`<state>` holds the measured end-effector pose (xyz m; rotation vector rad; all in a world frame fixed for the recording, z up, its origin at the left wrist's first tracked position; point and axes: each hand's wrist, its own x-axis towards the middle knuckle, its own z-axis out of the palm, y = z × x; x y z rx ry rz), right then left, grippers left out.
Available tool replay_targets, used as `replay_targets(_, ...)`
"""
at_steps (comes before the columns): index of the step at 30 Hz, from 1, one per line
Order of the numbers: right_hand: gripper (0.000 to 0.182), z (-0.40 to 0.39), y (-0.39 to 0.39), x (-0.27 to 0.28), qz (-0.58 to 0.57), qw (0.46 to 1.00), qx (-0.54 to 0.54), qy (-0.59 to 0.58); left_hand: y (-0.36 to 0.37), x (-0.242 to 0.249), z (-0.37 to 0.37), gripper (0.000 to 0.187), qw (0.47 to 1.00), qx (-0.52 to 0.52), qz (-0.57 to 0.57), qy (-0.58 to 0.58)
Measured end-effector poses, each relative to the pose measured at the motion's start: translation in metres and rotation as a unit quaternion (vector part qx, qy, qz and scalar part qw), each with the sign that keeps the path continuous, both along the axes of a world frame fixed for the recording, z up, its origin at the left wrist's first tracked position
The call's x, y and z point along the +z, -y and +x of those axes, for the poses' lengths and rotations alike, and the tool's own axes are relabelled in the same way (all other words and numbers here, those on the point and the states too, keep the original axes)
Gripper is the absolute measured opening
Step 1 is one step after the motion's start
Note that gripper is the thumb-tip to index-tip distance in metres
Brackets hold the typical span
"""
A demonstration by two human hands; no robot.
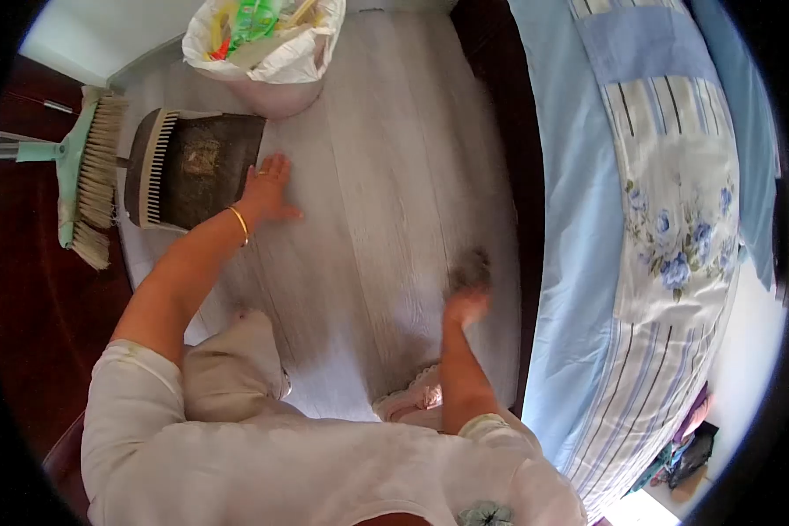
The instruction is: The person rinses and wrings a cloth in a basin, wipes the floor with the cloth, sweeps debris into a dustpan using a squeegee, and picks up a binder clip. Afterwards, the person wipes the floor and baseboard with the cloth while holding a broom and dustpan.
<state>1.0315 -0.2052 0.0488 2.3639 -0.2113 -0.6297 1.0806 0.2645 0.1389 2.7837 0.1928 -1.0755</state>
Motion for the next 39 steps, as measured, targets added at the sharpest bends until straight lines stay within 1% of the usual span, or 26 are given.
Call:
replay_targets(1, 0.05, 0.01, 0.026, 0.001, 0.063, 0.97, -0.211, 0.101, -0.003, -0.007, 0.001, 0.116, 1.0, 0.008, -0.011, 0.011)
replay_targets(2, 0.051, 0.021, 0.046, -0.004, 0.124, 0.882, -0.411, 0.194, -0.006, -0.013, 0.004, 0.12, 0.999, 0.016, -0.022, 0.022)
replay_targets(6, 0.054, 0.08, 0.065, -0.068, 0.085, 0.925, -0.367, 0.052, 0.004, -0.026, 0.034, 0.128, 0.993, 0.11, 0.0, 0.042)
replay_targets(7, 0.054, 0.095, 0.045, -0.056, 0.078, 0.935, -0.344, 0.031, 0.011, -0.032, 0.039, 0.129, 0.99, 0.133, 0.003, 0.052)
replay_targets(8, 0.054, 0.11, 0.023, -0.045, 0.078, 0.951, -0.296, 0.034, 0.017, -0.038, 0.045, 0.13, 0.986, 0.155, 0.006, 0.062)
replay_targets(9, 0.054, 0.127, -0.011, -0.016, 0.082, 0.968, -0.234, 0.044, 0.025, -0.036, 0.051, 0.132, 0.985, 0.166, 0.025, 0.049)
replay_targets(10, 0.054, 0.146, -0.049, 0.001, 0.099, 0.979, -0.168, 0.052, 0.034, -0.028, 0.056, 0.133, 0.983, 0.177, 0.043, 0.034)
replay_targets(12, 0.045, 0.177, -0.118, -0.014, 0.137, 0.99, 0.012, 0.008, 0.041, -0.033, 0.058, 0.136, 0.98, 0.19, 0.058, 0.017)
replay_targets(13, 0.044, 0.178, -0.141, -0.03, 0.235, 0.963, 0.094, 0.096, 0.04, -0.037, 0.055, 0.137, 0.98, 0.19, 0.057, 0.018)
replay_targets(14, 0.045, 0.18, -0.165, -0.044, 0.317, 0.915, 0.188, 0.164, 0.038, -0.04, 0.056, 0.138, 0.98, 0.189, 0.059, 0.023)
replay_targets(15, 0.043, 0.188, -0.2, -0.003, 0.425, 0.862, 0.227, 0.154, 0.036, -0.037, 0.063, 0.139, 0.98, 0.192, 0.057, 0.005)
replay_targets(17, 0.047, 0.211, -0.217, 0.018, 0.442, 0.866, 0.211, 0.096, 0.036, -0.028, 0.069, 0.141, 0.978, 0.198, 0.057, -0.032)
replay_targets(19, 0.052, 0.243, -0.225, 0.014, 0.462, 0.863, 0.199, 0.042, 0.035, -0.03, 0.07, 0.142, 0.978, 0.201, 0.052, -0.027)
replay_targets(22, 0.052, 0.325, -0.258, 0.001, 0.46, 0.849, 0.247, 0.084, 0.034, -0.035, 0.068, 0.143, 0.977, 0.209, 0.047, -0.009)
replay_targets(24, 0.05, 0.37, -0.283, 0.003, 0.467, 0.845, 0.246, 0.086, 0.032, -0.034, 0.074, 0.145, 0.977, 0.211, 0.043, -0.013)
replay_targets(26, 0.048, 0.389, -0.305, 0.004, 0.471, 0.839, 0.249, 0.11, 0.03, -0.024, 0.088, 0.149, 0.976, 0.21, 0.039, -0.034)
replay_targets(28, 0.047, 0.382, -0.322, 0.005, 0.464, 0.834, 0.262, 0.143, 0.031, -0.029, 0.086, 0.149, 0.973, 0.223, 0.027, -0.046)
replay_targets(30, 0.053, 0.362, -0.322, 0.001, 0.478, 0.807, 0.338, 0.08, 0.025, -0.029, 0.098, 0.15, 0.973, 0.223, 0.025, -0.061)
replay_targets(32, 0.05, 0.323, -0.307, 0.025, 0.509, 0.742, 0.43, -0.075, 0.024, -0.028, 0.1, 0.15, 0.97, 0.219, 0.028, -0.102)
replay_targets(35, 0.034, 0.329, -0.278, 0.017, 0.512, 0.659, 0.537, -0.126, 0.023, -0.034, 0.092, 0.15, 0.975, 0.201, 0.03, -0.085)
replay_targets(36, 0.034, 0.349, -0.278, 0.002, 0.614, 0.688, 0.371, -0.112, 0.021, -0.035, 0.093, 0.15, 0.975, 0.194, 0.026, -0.1)
replay_targets(37, 0.034, 0.376, -0.282, -0.008, 0.623, 0.724, 0.294, -0.043, 0.02, -0.034, 0.095, 0.149, 0.975, 0.187, 0.023, -0.116)
replay_targets(38, 0.034, 0.403, -0.286, -0.018, 0.634, 0.744, 0.21, 0.026, 0.019, -0.035, 0.096, 0.149, 0.975, 0.179, 0.018, -0.132)
replay_targets(39, 0.037, 0.429, -0.293, -0.024, 0.564, 0.78, 0.227, 0.148, 0.02, -0.04, 0.093, 0.148, 0.976, 0.188, 0.016, -0.113)
